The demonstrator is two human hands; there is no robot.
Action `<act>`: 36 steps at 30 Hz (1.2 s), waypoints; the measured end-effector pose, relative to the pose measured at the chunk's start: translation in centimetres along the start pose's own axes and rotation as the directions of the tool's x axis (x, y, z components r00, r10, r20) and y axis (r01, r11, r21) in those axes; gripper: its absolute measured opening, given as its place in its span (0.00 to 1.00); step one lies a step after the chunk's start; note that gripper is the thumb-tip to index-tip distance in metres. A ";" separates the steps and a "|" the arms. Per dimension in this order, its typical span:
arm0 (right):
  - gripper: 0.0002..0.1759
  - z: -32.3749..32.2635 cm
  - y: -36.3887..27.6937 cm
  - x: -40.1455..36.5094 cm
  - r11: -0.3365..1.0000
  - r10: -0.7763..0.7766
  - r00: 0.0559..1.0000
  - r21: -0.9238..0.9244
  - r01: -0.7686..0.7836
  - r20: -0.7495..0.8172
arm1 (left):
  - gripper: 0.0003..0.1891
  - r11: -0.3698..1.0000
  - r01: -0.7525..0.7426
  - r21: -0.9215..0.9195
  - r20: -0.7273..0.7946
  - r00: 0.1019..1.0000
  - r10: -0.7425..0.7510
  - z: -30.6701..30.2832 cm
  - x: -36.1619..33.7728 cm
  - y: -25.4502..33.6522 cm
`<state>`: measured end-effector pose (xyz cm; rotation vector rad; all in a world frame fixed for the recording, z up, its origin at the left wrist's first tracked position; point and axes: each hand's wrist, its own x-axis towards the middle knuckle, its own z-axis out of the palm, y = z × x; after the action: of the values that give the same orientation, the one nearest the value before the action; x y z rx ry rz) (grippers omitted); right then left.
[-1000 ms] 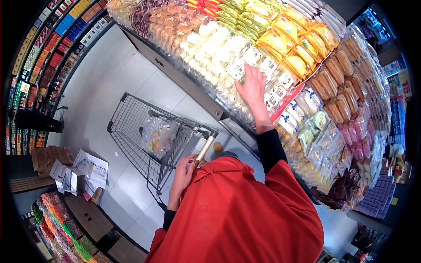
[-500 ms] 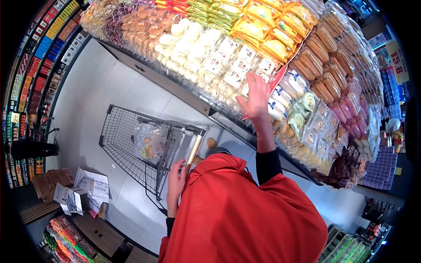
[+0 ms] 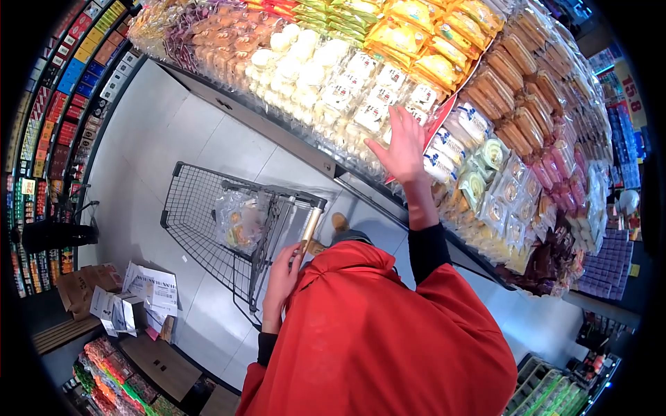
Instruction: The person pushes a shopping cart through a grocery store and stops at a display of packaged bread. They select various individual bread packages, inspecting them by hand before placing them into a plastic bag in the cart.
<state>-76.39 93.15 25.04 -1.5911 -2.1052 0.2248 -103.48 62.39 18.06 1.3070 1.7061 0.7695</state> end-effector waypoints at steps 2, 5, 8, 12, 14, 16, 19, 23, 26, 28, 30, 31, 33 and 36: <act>0.49 0.2 -0.4 0.4 1.000 0.002 1.000 -0.004 -0.002 0.002 | 0.17 0.999 -0.031 0.016 -0.003 0.999 0.032 0.0 0.1 -0.2; 0.47 0.9 -0.1 0.9 1.000 -0.018 1.000 -0.023 0.018 -0.018 | 0.17 1.000 -0.008 0.020 -0.007 1.000 0.008 -0.1 0.0 -0.1; 0.45 1.4 0.1 1.1 0.999 -0.022 0.998 -0.028 0.021 -0.051 | 0.17 1.000 0.021 -0.005 -0.010 1.000 -0.021 0.2 -0.5 -0.4; 0.41 1.2 -0.1 1.5 0.997 0.021 0.999 0.073 -0.018 -0.050 | 0.17 0.998 0.039 -0.052 -0.047 0.998 -0.041 0.9 -1.0 -1.0; 0.40 1.0 -0.1 1.7 0.995 0.009 0.998 0.102 -0.003 -0.057 | 0.17 0.997 0.024 -0.067 -0.061 0.998 -0.028 1.3 -1.2 -1.4; 0.38 0.7 0.0 1.8 0.987 0.008 0.997 0.158 0.004 -0.075 | 0.17 0.997 0.021 -0.076 -0.079 0.997 -0.027 1.5 -1.4 -1.8; 0.34 -1.3 -1.4 1.7 0.971 0.030 0.997 0.239 -0.013 -0.069 | 0.17 0.997 0.020 -0.078 -0.095 0.995 -0.028 1.4 -1.6 -1.5; 0.33 -3.9 -3.2 1.2 0.937 -0.007 0.996 0.347 0.037 -0.087 | 0.18 0.984 0.039 -0.173 -0.116 0.992 -0.059 1.1 -1.3 -0.7; 0.35 -5.1 -4.8 0.4 0.901 -0.119 0.988 0.408 0.150 -0.101 | 0.21 0.952 0.027 -0.306 -0.162 0.984 -0.080 -0.4 -0.4 2.7; 0.35 -5.4 -6.6 -0.5 0.779 -0.160 0.984 0.602 0.174 -0.077 | 0.23 0.941 -0.048 -0.336 -0.200 0.979 -0.022 -1.7 0.7 4.7; 0.37 -5.2 -8.3 -1.4 0.742 -0.217 0.972 0.631 0.226 -0.093 | 0.25 0.926 -0.115 -0.360 -0.244 0.970 0.026 -3.0 1.7 7.4; 0.37 -5.0 -9.2 -1.8 0.703 -0.288 0.945 0.635 0.320 -0.157 | 0.27 0.891 -0.175 -0.420 -0.279 0.959 0.057 -3.7 2.3 9.2; 0.39 -4.2 -10.4 -2.6 0.632 -0.399 0.881 0.620 0.465 -0.255 | 0.29 0.852 -0.234 -0.469 -0.334 0.940 0.074 -4.9 3.3 11.7; 0.40 -4.0 -12.0 -3.0 0.556 -0.587 0.763 0.552 0.622 -0.270 | 0.33 0.800 -0.371 -0.472 -0.390 0.901 0.187 -6.2 4.1 14.2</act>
<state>-84.18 85.99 32.59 -0.4261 -2.0891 0.5494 -102.98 70.27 31.96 1.0779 1.3815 1.5944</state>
